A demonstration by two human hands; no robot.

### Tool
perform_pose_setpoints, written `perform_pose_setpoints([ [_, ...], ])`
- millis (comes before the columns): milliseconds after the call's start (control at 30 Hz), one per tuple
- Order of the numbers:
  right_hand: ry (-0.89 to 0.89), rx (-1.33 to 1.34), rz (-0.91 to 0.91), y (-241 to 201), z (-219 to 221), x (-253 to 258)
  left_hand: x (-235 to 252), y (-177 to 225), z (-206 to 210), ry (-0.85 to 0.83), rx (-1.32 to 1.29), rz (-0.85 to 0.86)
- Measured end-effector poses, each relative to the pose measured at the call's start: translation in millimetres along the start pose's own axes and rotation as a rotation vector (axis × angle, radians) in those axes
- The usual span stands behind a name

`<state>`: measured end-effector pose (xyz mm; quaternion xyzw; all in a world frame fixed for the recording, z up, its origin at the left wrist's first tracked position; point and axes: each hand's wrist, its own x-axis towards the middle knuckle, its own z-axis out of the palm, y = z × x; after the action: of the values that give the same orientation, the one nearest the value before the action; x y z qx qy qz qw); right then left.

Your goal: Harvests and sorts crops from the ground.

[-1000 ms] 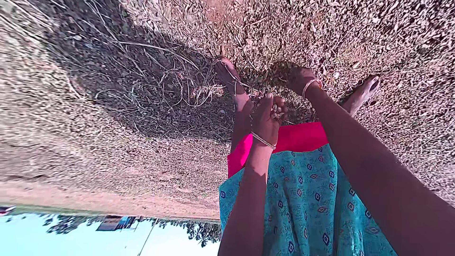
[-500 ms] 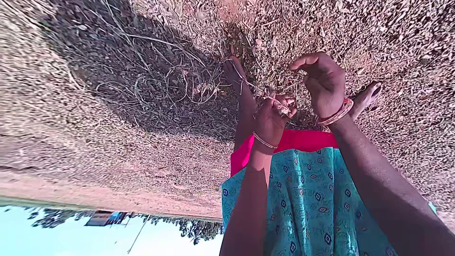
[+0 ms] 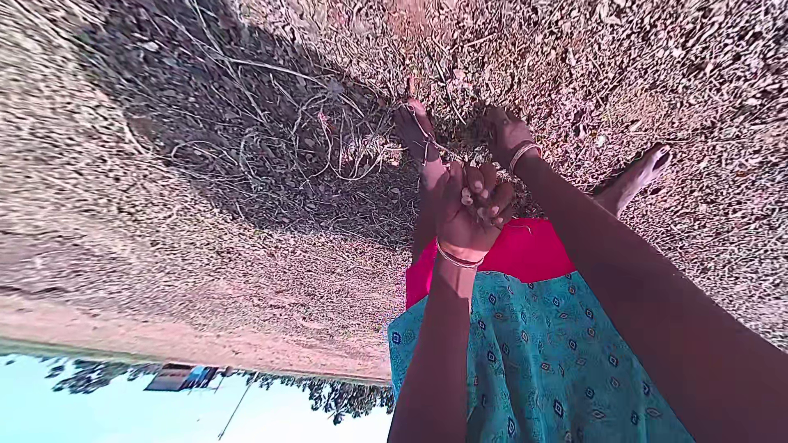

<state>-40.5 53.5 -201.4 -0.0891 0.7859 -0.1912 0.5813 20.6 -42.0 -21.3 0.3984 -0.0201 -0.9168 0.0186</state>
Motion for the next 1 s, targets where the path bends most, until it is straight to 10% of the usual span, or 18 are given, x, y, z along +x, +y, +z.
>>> perform_pose_setpoints([
  [267,0.643,0.815,-0.042,8,-76,-68,1,4,0,0.175,0.131,0.046],
  [467,0.35,0.445,-0.693,-28,-90,-162,2,2,2,0.24,0.246,0.013],
  [667,0.258,0.219,-0.552,-42,-87,-144,0,-6,16,0.386,0.588,-0.153],
  [1000,0.397,0.898,-0.227,-52,-69,-165,-1,-18,18,0.104,0.715,-0.242],
])
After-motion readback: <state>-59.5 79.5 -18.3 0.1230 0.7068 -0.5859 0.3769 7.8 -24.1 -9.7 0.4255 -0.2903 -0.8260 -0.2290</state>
